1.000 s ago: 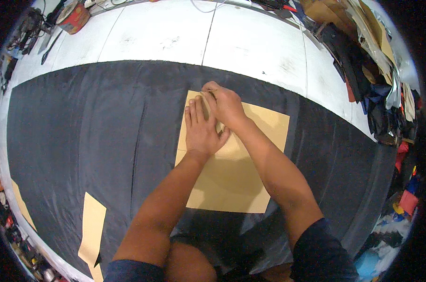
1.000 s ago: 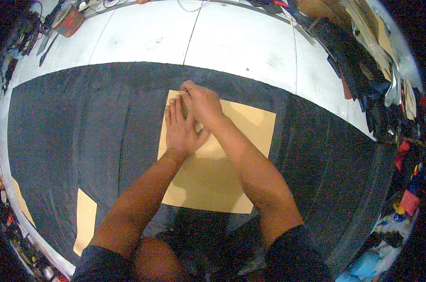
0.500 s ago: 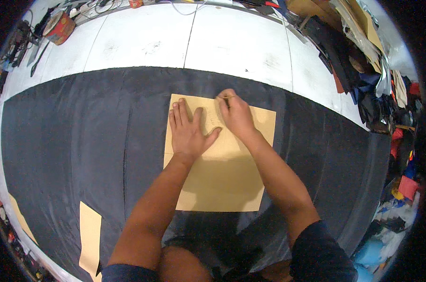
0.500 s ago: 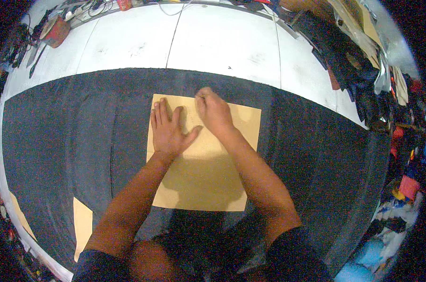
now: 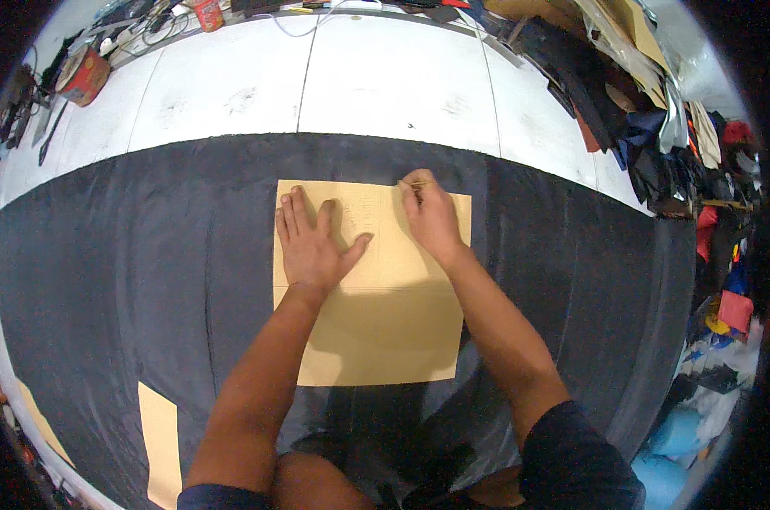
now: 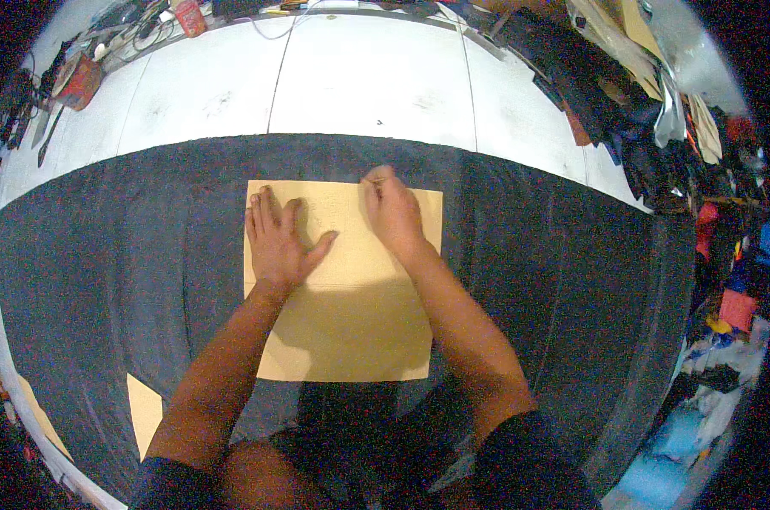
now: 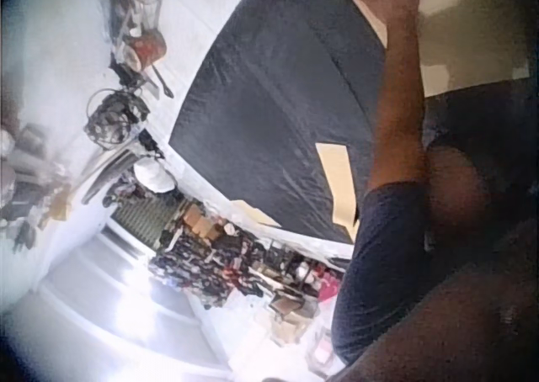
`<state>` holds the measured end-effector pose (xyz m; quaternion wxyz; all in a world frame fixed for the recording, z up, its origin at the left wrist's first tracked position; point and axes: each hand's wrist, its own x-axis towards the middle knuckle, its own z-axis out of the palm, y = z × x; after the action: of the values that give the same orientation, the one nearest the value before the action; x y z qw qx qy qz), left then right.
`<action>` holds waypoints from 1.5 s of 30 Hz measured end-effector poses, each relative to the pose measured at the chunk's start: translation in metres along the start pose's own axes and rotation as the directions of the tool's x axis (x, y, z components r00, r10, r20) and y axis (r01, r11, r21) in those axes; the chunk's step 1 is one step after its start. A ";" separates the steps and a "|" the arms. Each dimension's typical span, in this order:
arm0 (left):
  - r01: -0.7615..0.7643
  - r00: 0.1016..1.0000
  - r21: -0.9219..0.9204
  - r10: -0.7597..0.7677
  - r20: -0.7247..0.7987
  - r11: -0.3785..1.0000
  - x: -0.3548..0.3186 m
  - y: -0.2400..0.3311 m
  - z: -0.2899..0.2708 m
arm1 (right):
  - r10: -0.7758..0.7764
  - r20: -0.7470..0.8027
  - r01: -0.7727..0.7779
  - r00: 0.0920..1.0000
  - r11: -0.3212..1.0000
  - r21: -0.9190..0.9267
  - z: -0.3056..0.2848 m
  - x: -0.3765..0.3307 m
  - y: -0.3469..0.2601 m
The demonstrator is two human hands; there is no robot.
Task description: The person places a rectangular paper template on a large black fabric and uses a pencil to trace its outline. They repeatedly reposition the template and trace its edges to mark multiple sections on the fabric.
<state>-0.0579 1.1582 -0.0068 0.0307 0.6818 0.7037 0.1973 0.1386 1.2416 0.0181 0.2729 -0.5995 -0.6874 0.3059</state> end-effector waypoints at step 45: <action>0.016 1.000 -0.042 -0.017 -0.007 0.999 0.000 0.000 0.000 | -0.047 -0.102 0.007 0.994 0.932 -0.361 -0.031 -0.013 0.018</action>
<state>-0.0580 1.1581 -0.0068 0.0438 0.6744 0.7052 0.2142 0.1751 1.2328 0.0253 0.1998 -0.6456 -0.7241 0.1375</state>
